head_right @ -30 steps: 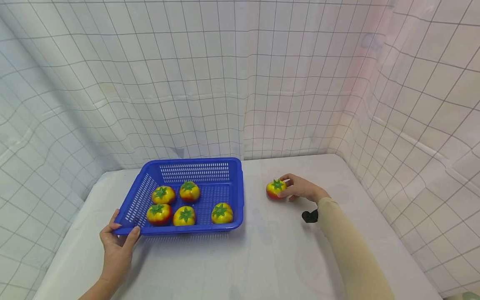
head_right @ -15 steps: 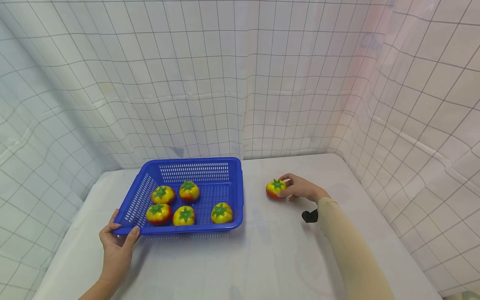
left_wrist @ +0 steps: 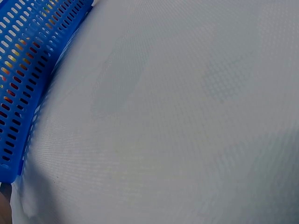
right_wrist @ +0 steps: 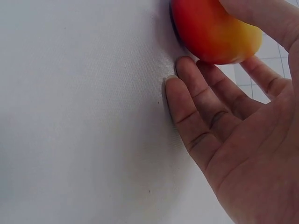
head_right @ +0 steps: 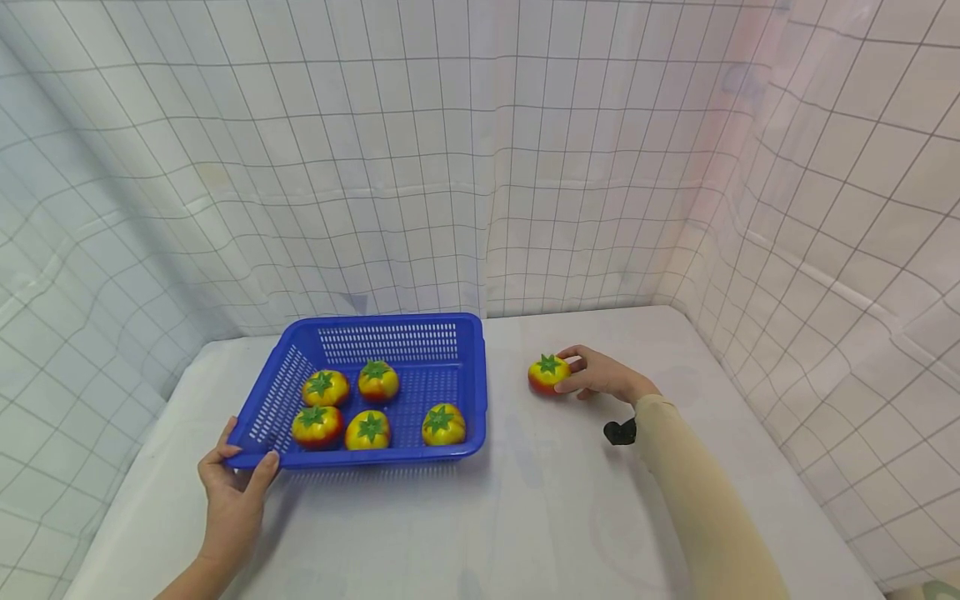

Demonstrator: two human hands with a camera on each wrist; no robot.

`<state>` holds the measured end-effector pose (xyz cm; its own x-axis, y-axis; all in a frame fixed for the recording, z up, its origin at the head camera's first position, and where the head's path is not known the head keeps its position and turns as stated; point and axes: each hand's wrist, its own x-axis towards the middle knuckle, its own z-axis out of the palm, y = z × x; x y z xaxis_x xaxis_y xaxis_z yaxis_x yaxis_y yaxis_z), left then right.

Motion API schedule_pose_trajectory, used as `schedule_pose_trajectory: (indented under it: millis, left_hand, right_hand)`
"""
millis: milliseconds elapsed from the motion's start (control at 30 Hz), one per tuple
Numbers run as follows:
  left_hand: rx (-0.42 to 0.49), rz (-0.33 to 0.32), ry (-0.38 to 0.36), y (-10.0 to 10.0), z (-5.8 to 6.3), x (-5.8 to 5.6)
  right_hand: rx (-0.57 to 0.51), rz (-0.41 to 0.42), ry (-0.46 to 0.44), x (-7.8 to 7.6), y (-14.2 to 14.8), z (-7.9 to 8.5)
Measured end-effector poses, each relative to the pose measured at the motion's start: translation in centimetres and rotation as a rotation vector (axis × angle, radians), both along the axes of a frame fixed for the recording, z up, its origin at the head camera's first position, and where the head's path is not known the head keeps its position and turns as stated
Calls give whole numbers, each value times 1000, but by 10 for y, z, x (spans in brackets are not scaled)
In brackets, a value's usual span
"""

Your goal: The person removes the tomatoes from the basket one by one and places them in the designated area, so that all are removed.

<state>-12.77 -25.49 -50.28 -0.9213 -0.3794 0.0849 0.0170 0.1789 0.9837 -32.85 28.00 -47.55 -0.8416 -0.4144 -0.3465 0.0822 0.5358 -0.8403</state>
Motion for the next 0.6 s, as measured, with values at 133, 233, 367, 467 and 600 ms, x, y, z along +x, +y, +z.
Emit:
schedule_pose_trajectory:
  millis: [133, 233, 367, 467, 600]
  left_hand:
    - [1, -1, 1, 0, 1, 0]
    - [4, -2, -2, 0, 1, 0]
    - [0, -1, -9, 0, 0, 0]
    - [-2, 0, -6, 0, 0, 0]
    - [3, 0, 9, -1, 1, 0]
  right_hand:
    - [0, 4, 1, 0, 0, 0]
    - [2, 3, -2, 0, 0, -1]
    - [11, 7, 1, 2, 1, 1]
    - [30, 11, 7, 3, 3, 3]
    - [32, 17, 13, 6, 7, 10]
